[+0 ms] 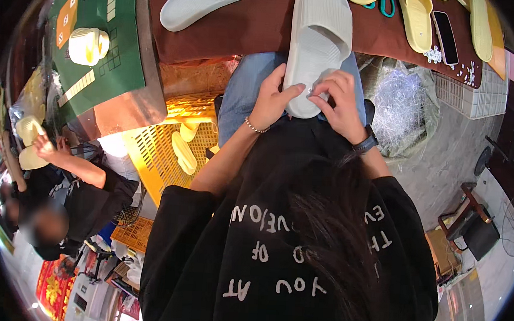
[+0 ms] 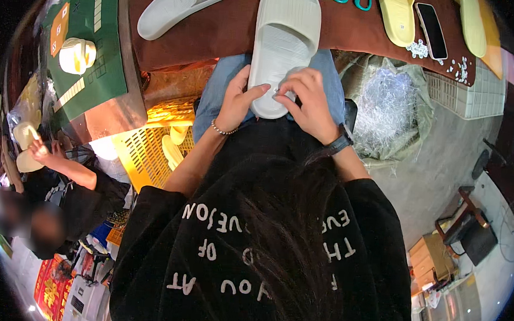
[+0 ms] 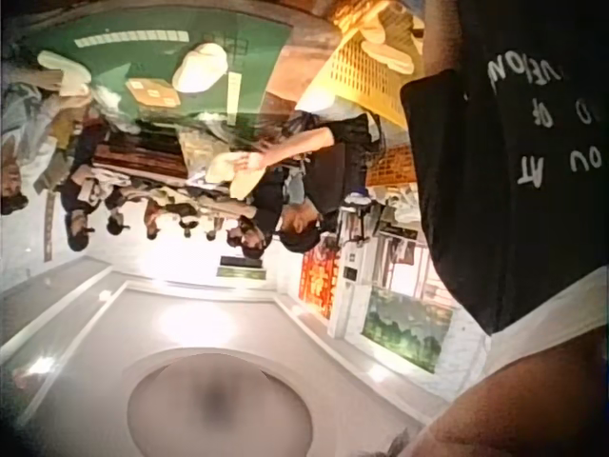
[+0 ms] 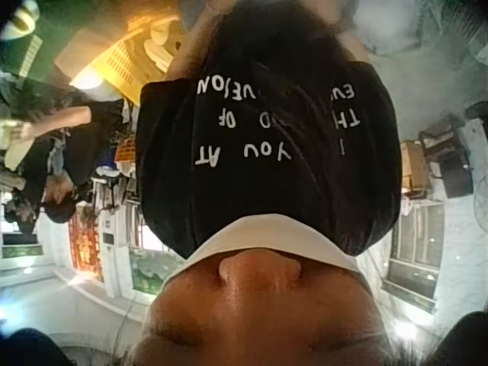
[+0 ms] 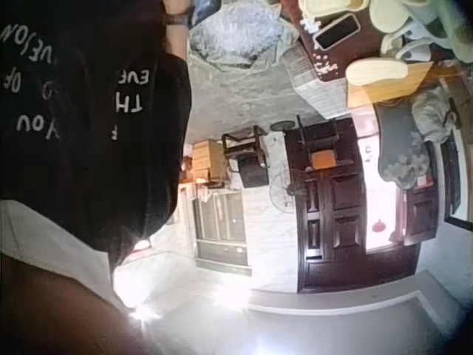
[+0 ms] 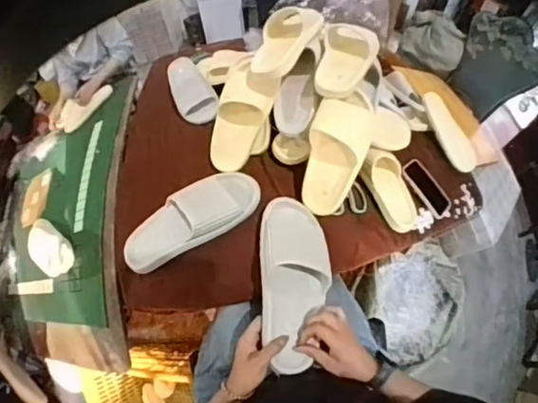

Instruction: Trim excess material and inspect manufactured slides at a factory workstation.

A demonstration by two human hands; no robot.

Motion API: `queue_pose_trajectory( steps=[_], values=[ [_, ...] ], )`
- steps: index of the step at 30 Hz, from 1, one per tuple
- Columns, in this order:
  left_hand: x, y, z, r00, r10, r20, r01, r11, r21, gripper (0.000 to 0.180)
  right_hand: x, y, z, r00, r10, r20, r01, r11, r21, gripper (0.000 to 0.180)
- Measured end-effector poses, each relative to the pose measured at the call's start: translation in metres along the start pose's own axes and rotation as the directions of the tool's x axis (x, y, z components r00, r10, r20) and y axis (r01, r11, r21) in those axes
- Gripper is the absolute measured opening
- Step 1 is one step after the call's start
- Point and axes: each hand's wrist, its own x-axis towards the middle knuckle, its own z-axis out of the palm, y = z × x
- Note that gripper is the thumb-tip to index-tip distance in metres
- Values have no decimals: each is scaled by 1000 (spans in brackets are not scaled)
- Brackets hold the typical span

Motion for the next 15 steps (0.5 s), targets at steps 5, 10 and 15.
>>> queue_pose_trajectory(
  steps=[5, 10, 15],
  values=[
    [-2, 3, 4, 999, -31, 31, 32, 999, -8, 30, 1, -7, -2, 981, 150, -122, -137, 985, 109, 22],
    [-1, 3, 3, 1000, -15, 16, 15, 1000, 0, 31, -1, -4, 1, 985, 102, -138, -99, 995, 24, 22],
    [0, 3, 2, 999, -34, 24, 33, 999, 20, 29, 4, -1, 0, 992, 69, -110, -73, 997, -31, 16]
  ],
)
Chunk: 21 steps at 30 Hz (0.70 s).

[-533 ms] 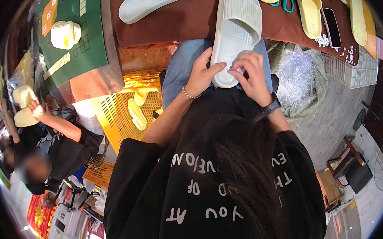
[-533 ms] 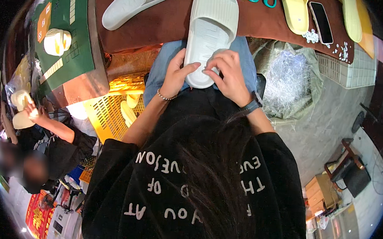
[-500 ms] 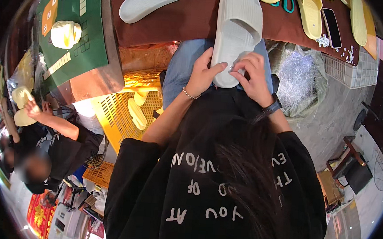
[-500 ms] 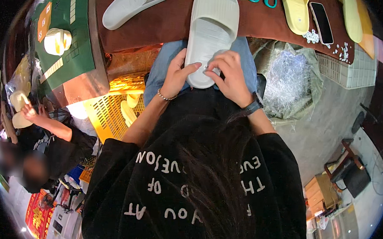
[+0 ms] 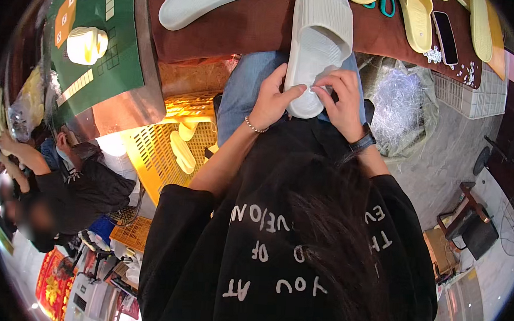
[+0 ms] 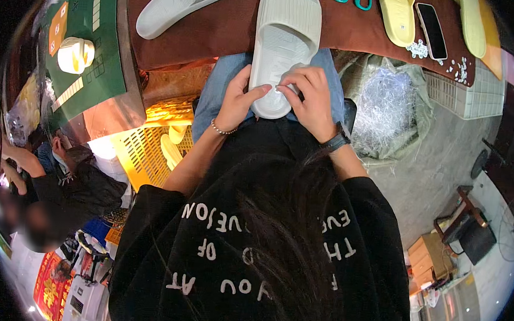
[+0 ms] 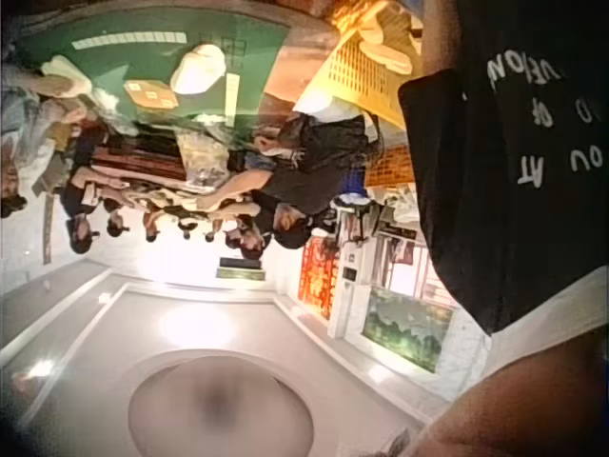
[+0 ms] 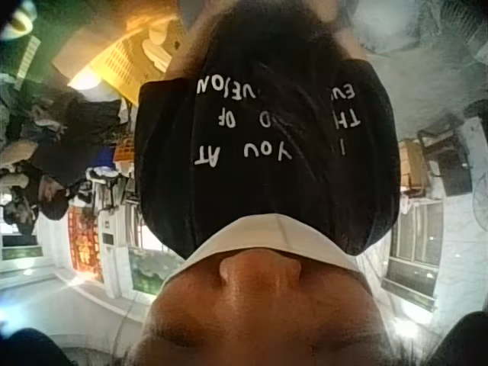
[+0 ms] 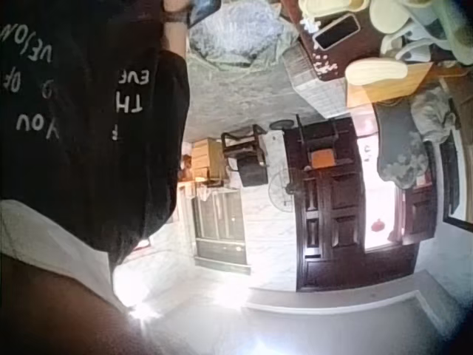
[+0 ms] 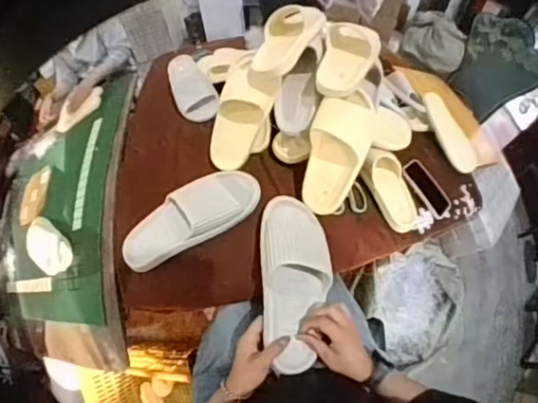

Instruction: Trim excess material and inspect manufactured slides at a factory workstation.

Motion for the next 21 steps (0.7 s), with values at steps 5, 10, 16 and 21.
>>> queue_pose_trajectory(
  steps=[5, 10, 16, 21],
  values=[
    [1, -7, -2, 1000, 19, -12, -19, 1000, -16, 28, 6, -1, -1, 998, -48, 37, 48, 999, -5, 14],
    [-1, -7, 2, 998, 47, -29, -46, 998, 39, 26, 5, 0, -7, 991, -91, 95, 93, 995, -24, 17],
    [-1, -5, 4, 999, 33, -40, -32, 999, 32, 26, -8, -2, -9, 987, -102, 122, 99, 995, 33, 21],
    [1, -8, 2, 998, 47, -46, -44, 997, 55, 26, -9, -5, -4, 1000, -6, 8, 6, 1000, 23, 26]
  ],
)
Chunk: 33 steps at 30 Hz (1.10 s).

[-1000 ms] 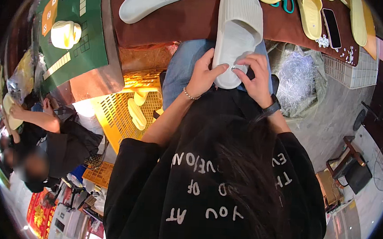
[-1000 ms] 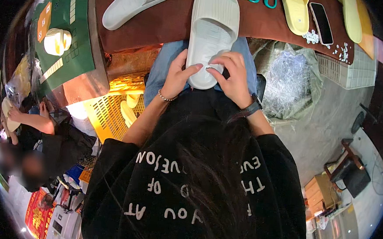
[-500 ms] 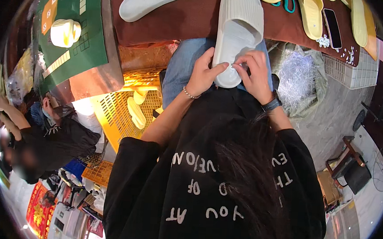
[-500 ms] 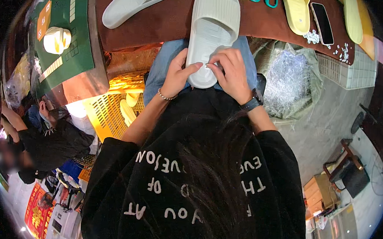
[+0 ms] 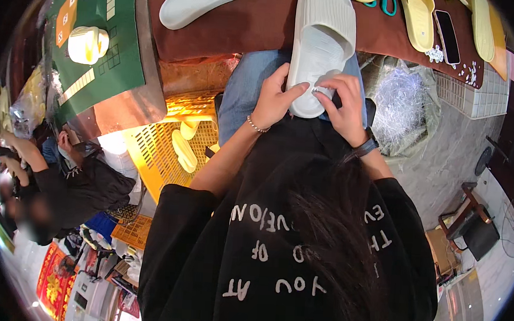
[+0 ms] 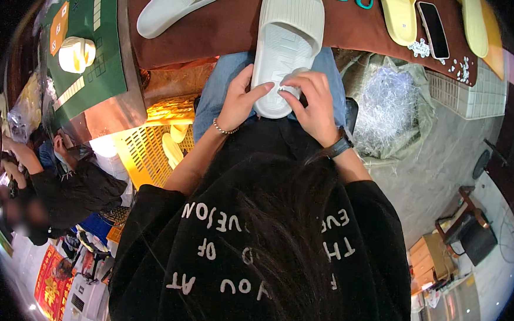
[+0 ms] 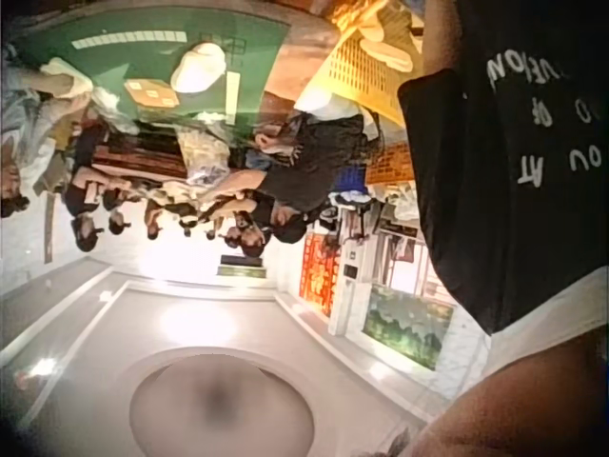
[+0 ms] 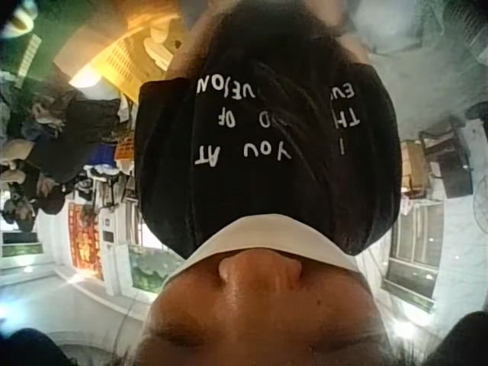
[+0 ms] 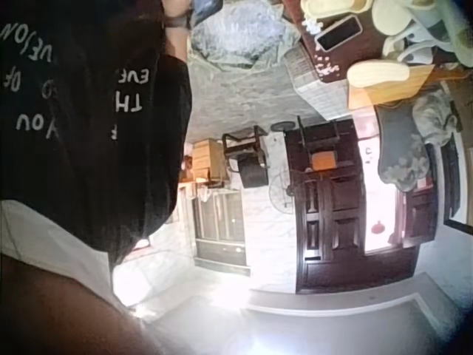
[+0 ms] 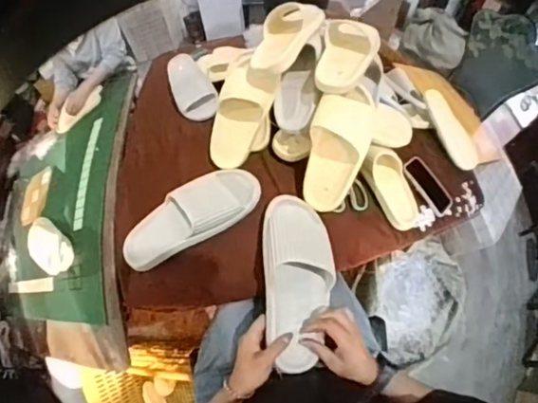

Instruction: Trim excess material and inspect manufactured slides at a factory workstation.

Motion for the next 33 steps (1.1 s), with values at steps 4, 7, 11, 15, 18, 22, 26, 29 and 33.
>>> queue_pose_trajectory(
  steps=[4, 7, 11, 15, 18, 22, 26, 29, 33],
  values=[
    [2, -1, -1, 1000, 5, 15, -5, 1000, 3, 26, 1, 2, 2, 998, 55, -12, -55, 999, 1, 19],
    [2, -1, 0, 1000, 15, 19, -16, 999, 32, 26, 2, 3, 2, 998, 55, -11, -56, 998, -13, 16],
    [2, -2, -2, 1000, 2, 15, -2, 1000, 20, 27, 10, 2, 3, 1000, -25, 19, 26, 998, -63, 15],
    [1, 0, -1, 1000, -22, 11, 22, 999, -46, 27, 12, 3, -1, 995, -20, 94, 25, 998, -50, 16],
    [2, -2, -1, 1000, -17, 9, 17, 1000, -11, 26, 11, 3, -6, 992, -32, 125, 34, 999, -14, 17],
    [1, 2, 1, 1000, -14, 1, 14, 1000, -5, 26, 8, 0, -8, 996, -42, 76, 41, 999, 9, 21],
    [0, 1, 1, 1000, 3, -11, -3, 1000, -4, 27, 6, -2, -1, 999, 42, 26, -42, 999, 8, 24],
    [1, -5, 0, 1000, 21, -4, -21, 1000, 5, 27, 4, 4, 0, 998, 14, 56, -12, 999, -38, 24],
    [-1, -10, -3, 1000, 10, -6, -10, 999, 44, 26, 2, 6, 4, 998, 9, 58, -7, 999, -36, 22]
  ],
)
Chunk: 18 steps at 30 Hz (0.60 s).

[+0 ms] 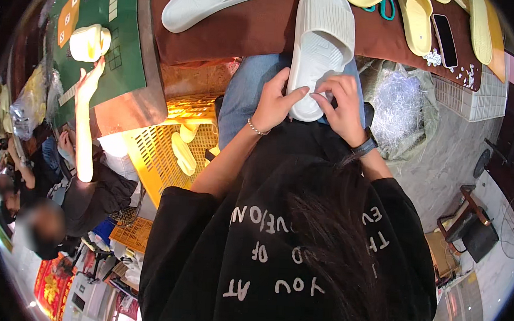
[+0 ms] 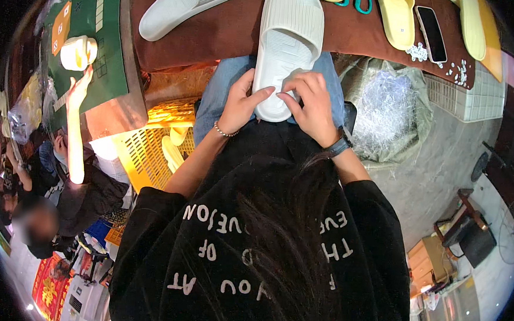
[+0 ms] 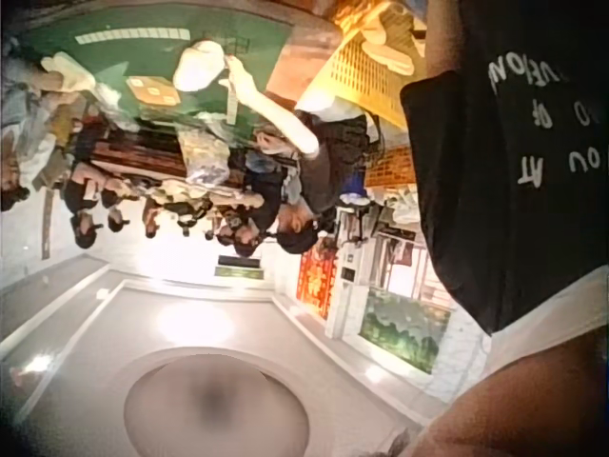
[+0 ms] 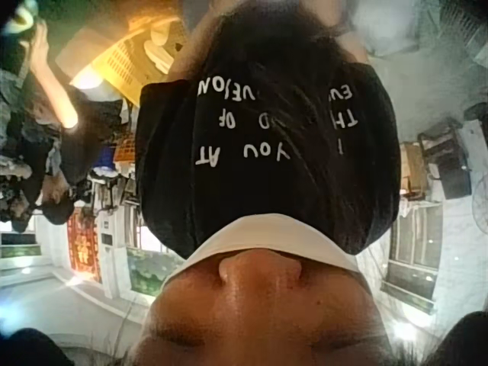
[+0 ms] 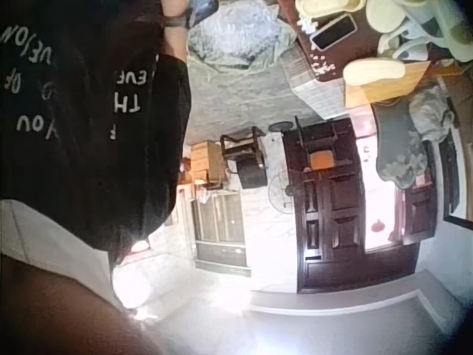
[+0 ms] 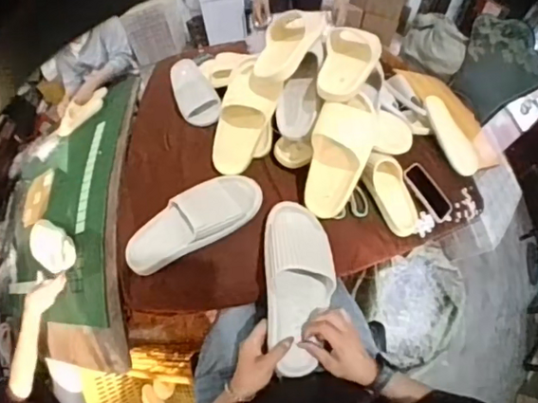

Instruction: Trim excess material and inspect manufactured slides at a factory workstation.

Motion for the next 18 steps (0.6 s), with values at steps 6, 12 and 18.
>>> queue_pose_trajectory(
  steps=[6, 12, 18],
  values=[
    [8, 12, 5, 997, -69, 21, 70, 997, -37, 25, -3, -6, -18, 999, -25, 36, 26, 999, -21, 19],
    [7, 22, 8, 995, -95, -14, 94, 994, -59, 25, -4, 56, -64, 639, 568, -520, -308, 807, 503, 19],
    [3, 29, 1, 979, -200, 40, 202, 976, -76, 28, 17, 164, -149, 340, 725, -599, -150, 671, 726, 20]
  ],
)
